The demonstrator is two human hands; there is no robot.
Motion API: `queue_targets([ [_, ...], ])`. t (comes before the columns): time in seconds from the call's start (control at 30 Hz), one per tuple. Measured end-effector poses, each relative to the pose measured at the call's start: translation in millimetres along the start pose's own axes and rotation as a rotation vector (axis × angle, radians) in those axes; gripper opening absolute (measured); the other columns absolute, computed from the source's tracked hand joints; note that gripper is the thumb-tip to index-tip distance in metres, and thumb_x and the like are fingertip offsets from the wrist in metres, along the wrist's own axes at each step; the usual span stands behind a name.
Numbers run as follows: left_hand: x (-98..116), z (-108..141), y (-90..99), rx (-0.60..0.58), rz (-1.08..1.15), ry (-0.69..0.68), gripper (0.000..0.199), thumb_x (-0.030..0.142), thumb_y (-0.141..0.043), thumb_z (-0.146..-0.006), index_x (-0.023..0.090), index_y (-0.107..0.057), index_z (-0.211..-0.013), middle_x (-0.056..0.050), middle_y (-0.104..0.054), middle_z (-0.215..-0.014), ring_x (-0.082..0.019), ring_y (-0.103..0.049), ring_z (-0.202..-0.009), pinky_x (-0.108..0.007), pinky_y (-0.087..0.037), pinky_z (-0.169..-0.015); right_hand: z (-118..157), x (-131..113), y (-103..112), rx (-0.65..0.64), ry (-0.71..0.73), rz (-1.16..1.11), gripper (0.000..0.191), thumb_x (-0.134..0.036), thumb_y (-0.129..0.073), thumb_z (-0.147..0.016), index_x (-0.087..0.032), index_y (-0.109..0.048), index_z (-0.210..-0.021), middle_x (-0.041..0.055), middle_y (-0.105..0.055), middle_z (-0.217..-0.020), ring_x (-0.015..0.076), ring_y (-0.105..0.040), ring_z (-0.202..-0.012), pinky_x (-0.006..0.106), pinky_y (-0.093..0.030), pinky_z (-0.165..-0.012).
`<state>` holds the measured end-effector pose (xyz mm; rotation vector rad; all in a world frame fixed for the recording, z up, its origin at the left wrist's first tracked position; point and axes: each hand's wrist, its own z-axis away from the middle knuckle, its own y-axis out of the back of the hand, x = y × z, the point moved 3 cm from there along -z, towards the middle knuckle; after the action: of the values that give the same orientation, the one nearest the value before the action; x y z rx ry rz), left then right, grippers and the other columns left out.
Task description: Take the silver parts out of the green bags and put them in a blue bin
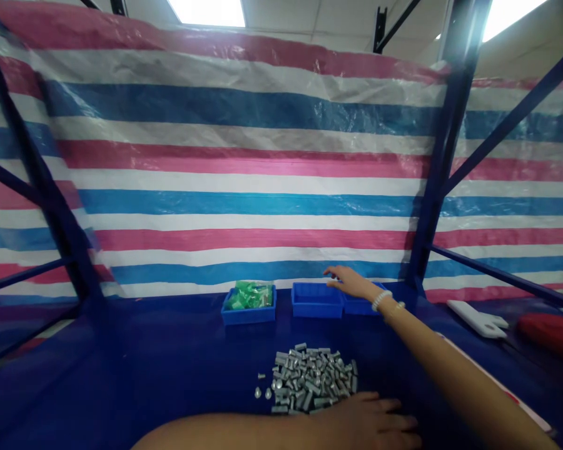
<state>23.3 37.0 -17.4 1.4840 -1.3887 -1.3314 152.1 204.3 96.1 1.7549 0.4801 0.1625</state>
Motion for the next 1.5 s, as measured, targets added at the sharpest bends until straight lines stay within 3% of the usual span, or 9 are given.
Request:
queue_targets([
  [0.13,1.4,0.6,3.4,0.014,0.042,0.017,0.041,0.03,-0.03,-0.098,0.015,-0.04,-0.136,-0.002,-0.043,-0.144,-0.021,-0.041,-0.13,-0.034,-0.038,-0.102,51.4,-12.2,-14.7,0.009,-0.096,0.119,0.059,-0.052,-0.061,-0.081,-0.025,-0.047,-0.131,0.014,-0.061,-0.112,0.0299,-0.061,-0.094,0.037,-0.044,-0.079],
  [0.27,1.2,0.7,0.0,0.002,0.089,0.045,0.043,0.03,-0.034,-0.097,0.015,-0.039,-0.137,-0.003,-0.042,-0.145,-0.021,-0.038,-0.133,-0.034,-0.035,-0.105,69.5,-21.4,-33.2,0.064,-0.213,0.244,0.044,-0.043,-0.051,-0.09,-0.025,-0.048,-0.13,0.0175,-0.057,-0.117,0.0335,-0.058,-0.099,0.044,-0.041,-0.081],
  [0.43,0.9,0.9,-9.8,0.047,0.038,0.038,0.04,0.029,-0.026,-0.1,0.018,-0.042,-0.135,0.0,-0.041,-0.145,-0.019,-0.039,-0.132,-0.033,-0.036,-0.104,66.1,-15.3,-41.9,0.091,-0.214,0.307,0.027,-0.03,-0.045,-0.095,-0.026,-0.053,-0.121,0.011,-0.062,-0.106,0.027,-0.059,-0.098,0.038,-0.039,-0.082],
  [0.57,-1.2,0.2,-15.9,0.047,-0.005,0.041,0.039,0.031,-0.025,-0.1,0.02,-0.047,-0.131,0.001,-0.046,-0.142,-0.018,-0.041,-0.131,-0.032,-0.038,-0.103,61.9,-8.2,-46.5,0.116,-0.192,0.327,0.025,-0.023,-0.045,-0.095,-0.026,-0.056,-0.117,0.0105,-0.061,-0.107,0.0252,-0.059,-0.097,0.034,-0.039,-0.079],
  [0.77,-1.0,-2.6,-10.9,0.041,-0.033,0.031,0.039,0.032,-0.027,-0.1,0.02,-0.05,-0.129,0.002,-0.047,-0.141,-0.018,-0.044,-0.129,-0.031,-0.042,-0.099,61.9,-3.5,-48.1,0.14,-0.177,0.336,0.025,-0.02,-0.046,-0.093,-0.026,-0.058,-0.114,0.0107,-0.063,-0.104,0.0251,-0.06,-0.092,0.033,-0.041,-0.075],
  [0.9,0.1,-1.5,-10.2,0.055,-0.043,0.03,0.039,0.031,-0.025,-0.1,0.021,-0.049,-0.129,0.003,-0.045,-0.142,-0.018,-0.043,-0.129,-0.031,-0.04,-0.1,68.2,-14.6,-42.6,0.202,-0.163,0.359,0.029,-0.02,-0.051,-0.09,-0.026,-0.056,-0.119,0.0153,-0.054,-0.126,0.0325,-0.05,-0.113,0.044,-0.038,-0.087],
  [1.0,0.3,0.1,-14.8,0.051,-0.038,0.035,0.038,0.032,-0.028,-0.1,0.021,-0.048,-0.13,0.002,-0.044,-0.143,-0.018,-0.04,-0.131,-0.031,-0.038,-0.102,67.9,-27.4,-38.9,0.3,-0.07,0.345,0.021,-0.022,-0.054,-0.09,-0.024,-0.061,-0.109,0.0135,-0.049,-0.134,0.0315,-0.039,-0.124,0.047,-0.031,-0.097],
  [1.17,0.0,1.4,-20.5,0.065,-0.018,0.047,0.039,0.031,-0.027,-0.1,0.02,-0.045,-0.133,0.002,-0.044,-0.144,-0.018,-0.038,-0.132,-0.033,-0.036,-0.104,61.0,-28.9,-39.8,0.385,-0.072,0.306,0.012,-0.021,-0.054,-0.09,-0.02,-0.066,-0.092,0.0124,-0.056,-0.124,0.0286,-0.044,-0.12,0.044,-0.033,-0.096],
  [1.5,-1.2,0.8,-18.0,0.037,0.05,0.039,0.04,0.03,-0.027,-0.1,0.018,-0.041,-0.135,-0.001,-0.041,-0.145,-0.021,-0.039,-0.132,-0.035,-0.039,-0.103,59.1,-25.3,-42.3,0.408,-0.109,0.264,0.014,-0.025,-0.052,-0.091,-0.02,-0.065,-0.094,0.0115,-0.058,-0.113,0.0265,-0.048,-0.109,0.041,-0.035,-0.091],
])
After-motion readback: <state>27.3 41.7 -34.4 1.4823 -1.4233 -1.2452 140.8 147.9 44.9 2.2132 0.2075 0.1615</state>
